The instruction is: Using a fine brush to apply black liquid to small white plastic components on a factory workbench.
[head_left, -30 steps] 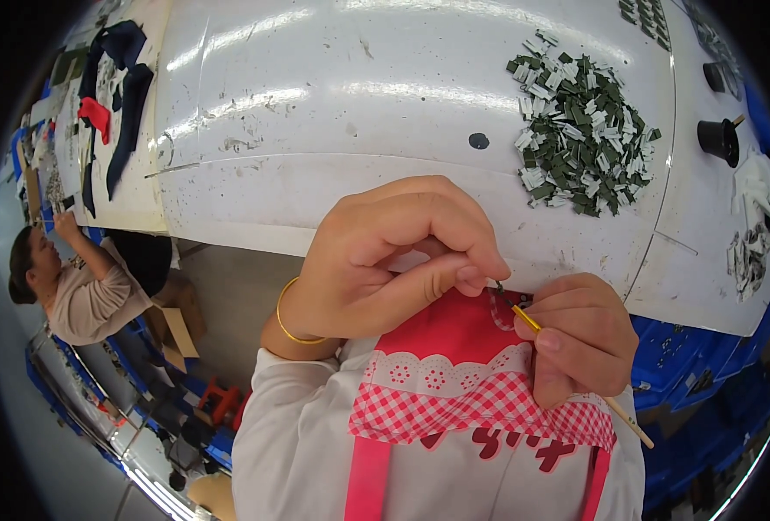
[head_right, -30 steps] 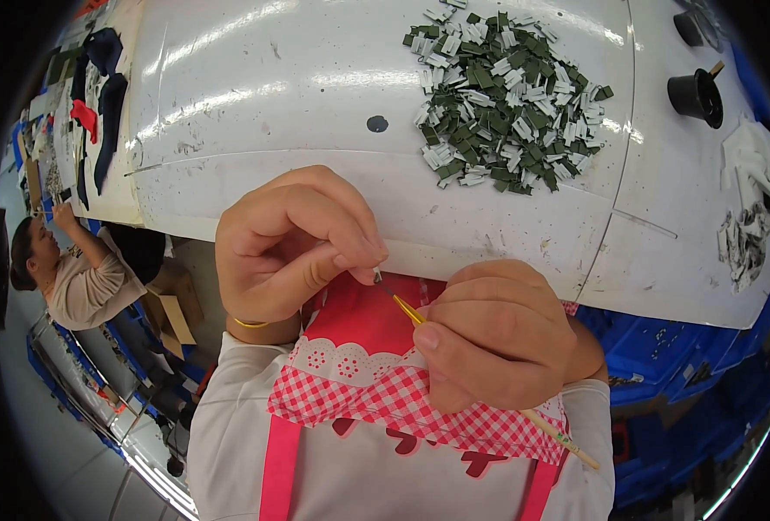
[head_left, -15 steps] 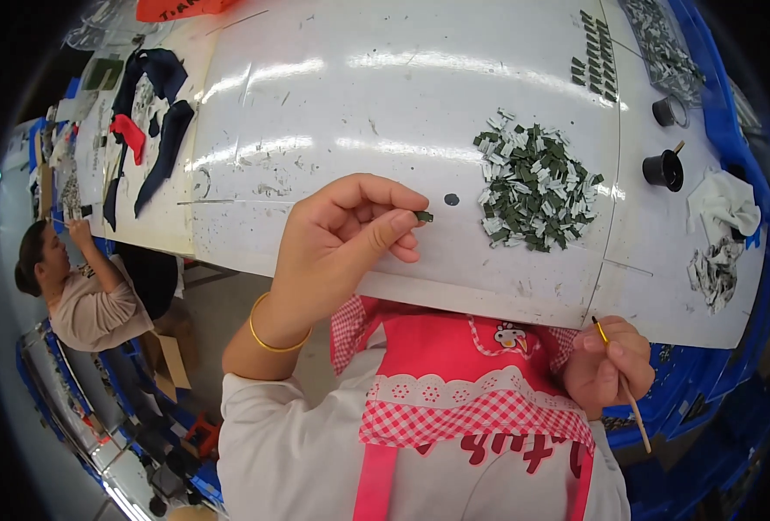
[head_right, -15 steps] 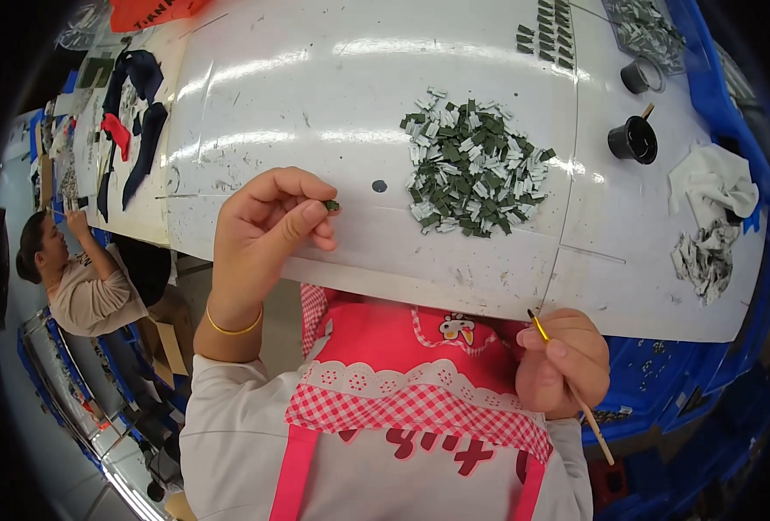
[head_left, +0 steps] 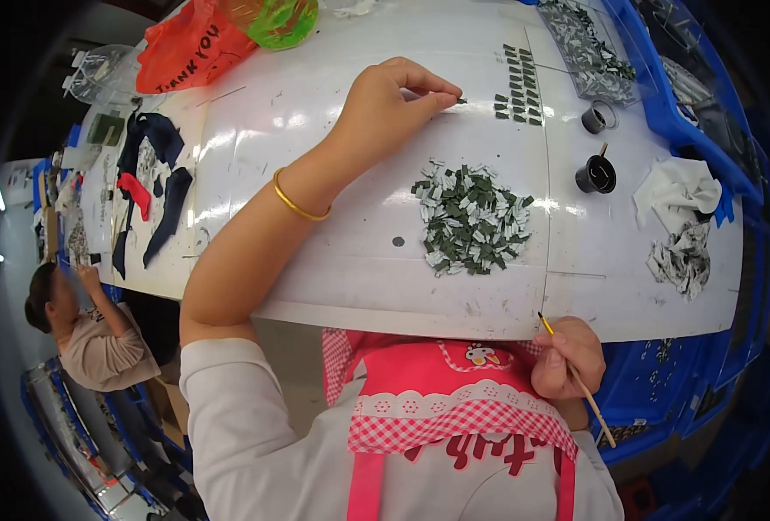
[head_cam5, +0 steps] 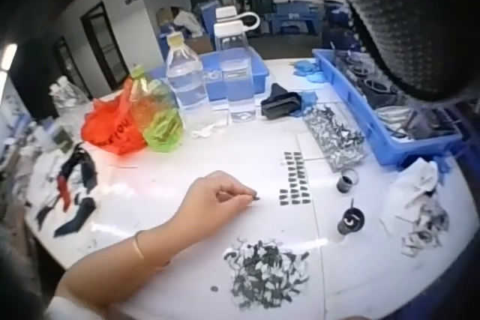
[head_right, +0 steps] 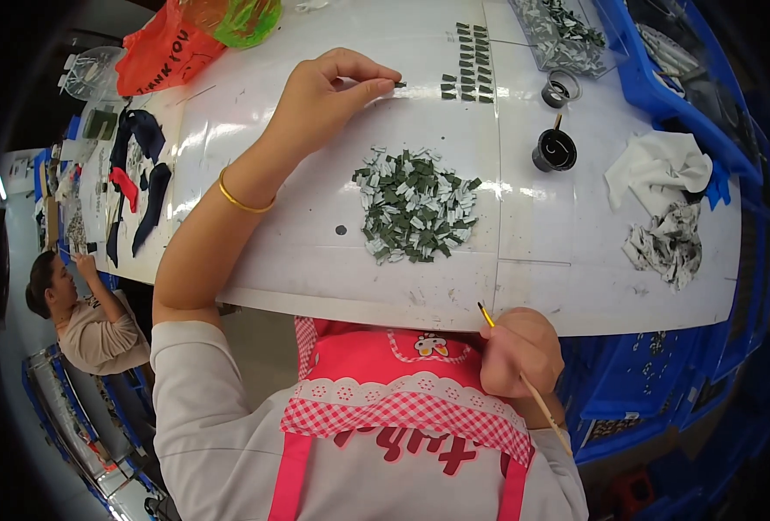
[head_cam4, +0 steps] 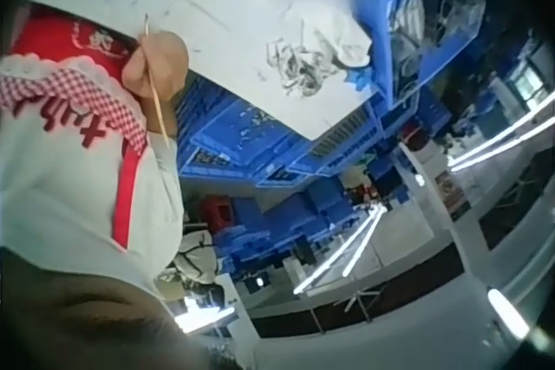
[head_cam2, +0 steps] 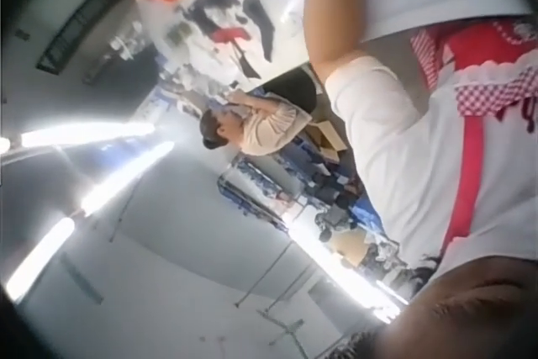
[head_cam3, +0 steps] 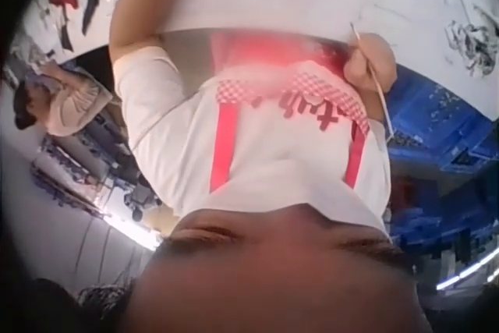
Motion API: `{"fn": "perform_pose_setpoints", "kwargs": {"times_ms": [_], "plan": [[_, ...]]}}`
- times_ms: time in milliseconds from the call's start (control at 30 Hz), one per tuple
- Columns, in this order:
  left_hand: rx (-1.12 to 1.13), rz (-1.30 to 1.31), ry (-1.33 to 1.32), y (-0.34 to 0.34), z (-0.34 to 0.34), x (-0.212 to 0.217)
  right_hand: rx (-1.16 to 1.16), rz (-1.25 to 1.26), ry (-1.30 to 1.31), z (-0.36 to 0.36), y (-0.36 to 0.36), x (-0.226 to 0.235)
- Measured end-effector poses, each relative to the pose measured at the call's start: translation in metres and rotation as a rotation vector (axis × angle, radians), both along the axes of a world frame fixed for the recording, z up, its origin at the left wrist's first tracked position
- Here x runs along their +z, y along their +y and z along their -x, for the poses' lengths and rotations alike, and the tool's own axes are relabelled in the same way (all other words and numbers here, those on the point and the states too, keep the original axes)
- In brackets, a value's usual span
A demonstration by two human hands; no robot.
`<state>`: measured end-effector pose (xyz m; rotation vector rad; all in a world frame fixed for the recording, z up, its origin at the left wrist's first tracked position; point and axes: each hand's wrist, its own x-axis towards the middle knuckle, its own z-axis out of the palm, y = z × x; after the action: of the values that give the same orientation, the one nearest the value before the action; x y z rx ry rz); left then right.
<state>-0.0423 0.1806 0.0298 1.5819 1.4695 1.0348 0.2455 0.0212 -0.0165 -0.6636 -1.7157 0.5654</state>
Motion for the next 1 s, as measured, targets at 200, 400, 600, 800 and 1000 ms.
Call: {"fn": "perform_pose_setpoints", "kwargs": {"times_ms": [200, 400, 600, 800, 1000], "plan": [[-0.064, -0.015, 0.056, 0.060, -0.022, -0.021, -0.050, 0.012, -0.069, 0.000, -0.002, 0.006], [-0.163, -0.088, 0.154, 0.065, -0.023, -0.024, -0.023, -0.004, -0.094, -0.001, -0.001, 0.006], [-0.179, -0.014, 0.103, 0.066, -0.022, -0.025, -0.032, -0.021, -0.108, -0.001, -0.001, 0.005], [-0.184, -0.108, 0.142, 0.066, -0.019, -0.026, -0.032, -0.018, -0.109, -0.001, -0.001, 0.005], [-0.019, -0.072, -0.013, 0.047, -0.005, -0.004, -0.049, -0.001, -0.086, -0.001, -0.001, 0.005]]}}
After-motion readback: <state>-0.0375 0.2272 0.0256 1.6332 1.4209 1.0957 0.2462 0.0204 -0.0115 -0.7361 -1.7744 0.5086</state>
